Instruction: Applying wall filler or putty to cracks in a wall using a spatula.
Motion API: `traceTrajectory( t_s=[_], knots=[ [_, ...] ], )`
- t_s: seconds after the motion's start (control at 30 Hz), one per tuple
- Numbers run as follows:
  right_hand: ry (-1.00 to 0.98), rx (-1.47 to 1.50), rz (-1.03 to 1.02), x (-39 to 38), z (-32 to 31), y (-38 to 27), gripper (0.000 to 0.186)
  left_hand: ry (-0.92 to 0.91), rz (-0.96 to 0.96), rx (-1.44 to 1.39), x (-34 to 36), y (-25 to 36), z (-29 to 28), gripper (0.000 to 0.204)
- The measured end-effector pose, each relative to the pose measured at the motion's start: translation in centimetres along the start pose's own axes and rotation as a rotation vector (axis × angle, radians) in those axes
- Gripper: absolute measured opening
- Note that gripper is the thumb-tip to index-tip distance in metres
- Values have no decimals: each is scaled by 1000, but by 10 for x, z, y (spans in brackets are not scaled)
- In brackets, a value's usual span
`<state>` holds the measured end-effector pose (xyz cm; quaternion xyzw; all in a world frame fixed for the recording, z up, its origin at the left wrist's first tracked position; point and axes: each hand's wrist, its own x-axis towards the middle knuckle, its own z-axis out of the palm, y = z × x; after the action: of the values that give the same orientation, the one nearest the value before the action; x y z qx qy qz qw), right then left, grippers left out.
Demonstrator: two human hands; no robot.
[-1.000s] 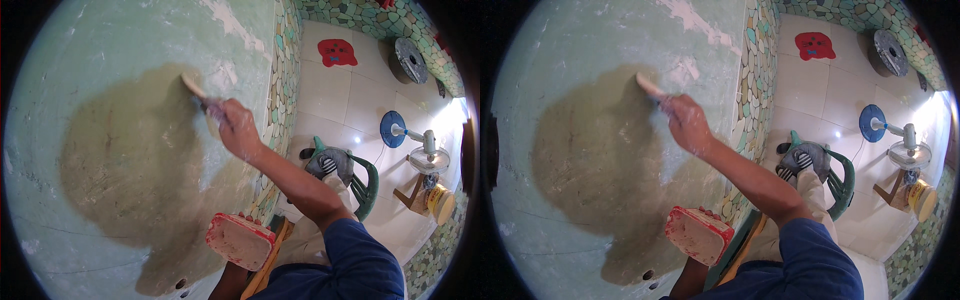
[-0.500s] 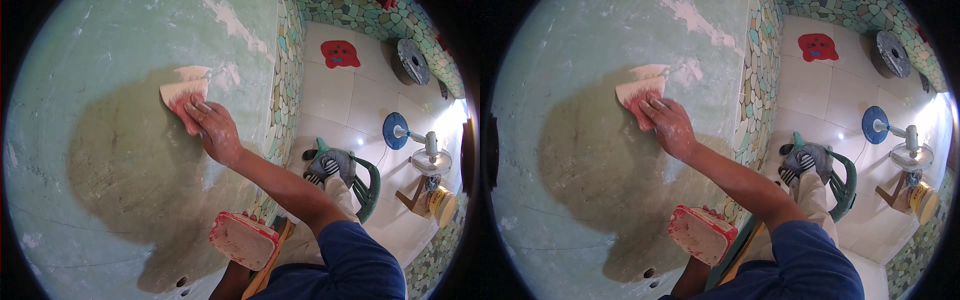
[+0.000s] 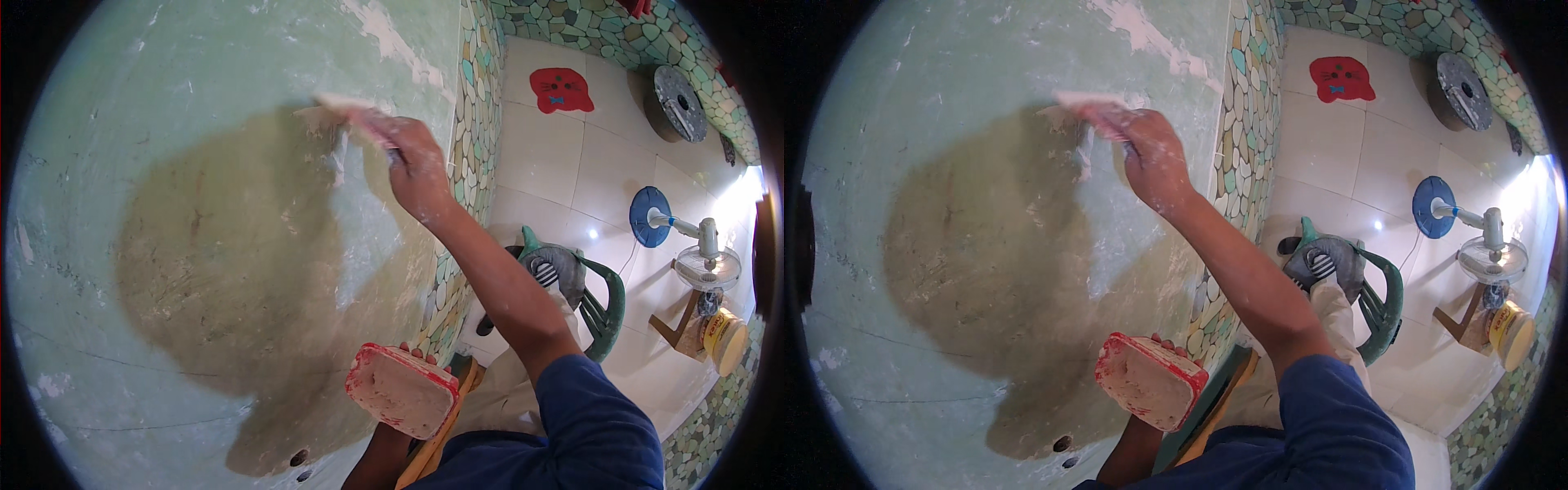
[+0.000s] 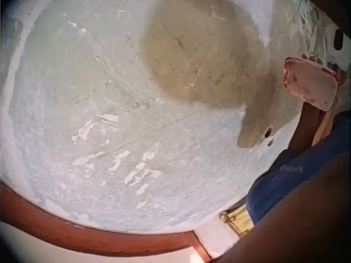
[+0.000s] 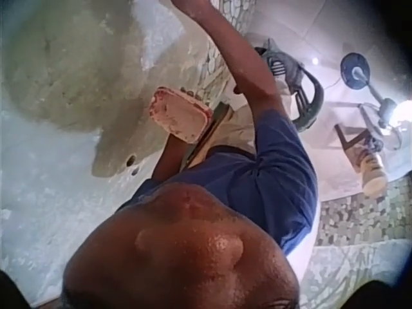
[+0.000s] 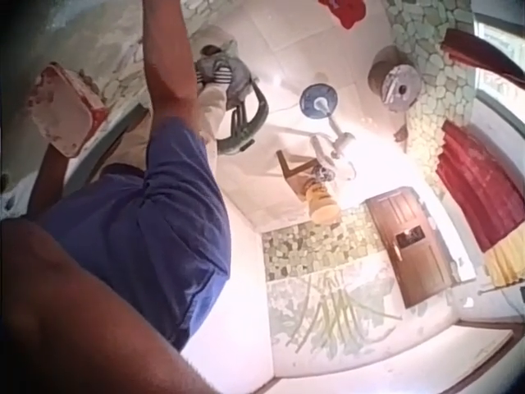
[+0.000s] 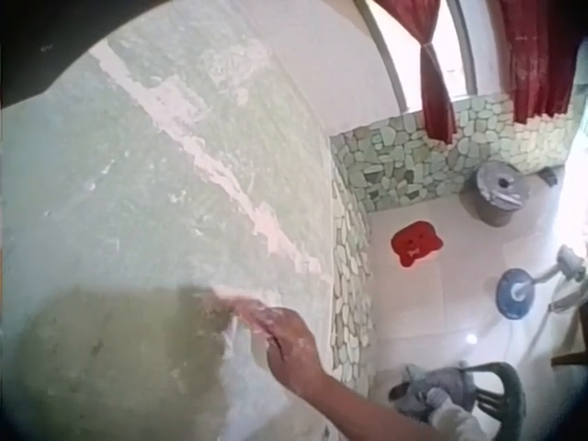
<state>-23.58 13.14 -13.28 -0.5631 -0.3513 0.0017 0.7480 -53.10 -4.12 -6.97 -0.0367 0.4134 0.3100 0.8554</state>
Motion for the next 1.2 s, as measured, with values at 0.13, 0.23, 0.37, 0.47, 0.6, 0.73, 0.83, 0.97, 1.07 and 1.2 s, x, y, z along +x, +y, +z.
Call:
traceTrajectory(
  t_s=[0.13,0.23,0.37,0.47,0.6,0.73,0.83,0.97,1.07,1.2],
  knots=[
    [-290,54,-48,-32,8,3,60,-60,33,55,0,7,-9,50],
    [-445,163,-103,-63,-7,3,61,-24,38,22,-3,9,-11,51],
    [-396,130,-111,-58,-27,1,56,-33,47,63,1,11,-18,43],
    [-196,81,-118,-19,-17,0,56,74,56,23,-2,10,-15,43],
    [-104,50,-109,6,2,9,54,-15,6,-25,-1,9,-18,49],
    [-316,90,-37,-46,4,-3,54,-74,32,42,1,13,-21,49],
    [-447,190,-92,-66,-16,-5,60,-128,32,63,4,14,-22,48],
    [-428,203,-74,-50,-32,-11,57,-116,28,41,5,16,-32,52],
    [-278,106,-70,-24,-16,-8,56,-82,-3,-48,4,13,-29,57],
    [-188,89,-59,-13,8,-10,61,-135,-21,-35,5,12,-25,55]
  ],
)
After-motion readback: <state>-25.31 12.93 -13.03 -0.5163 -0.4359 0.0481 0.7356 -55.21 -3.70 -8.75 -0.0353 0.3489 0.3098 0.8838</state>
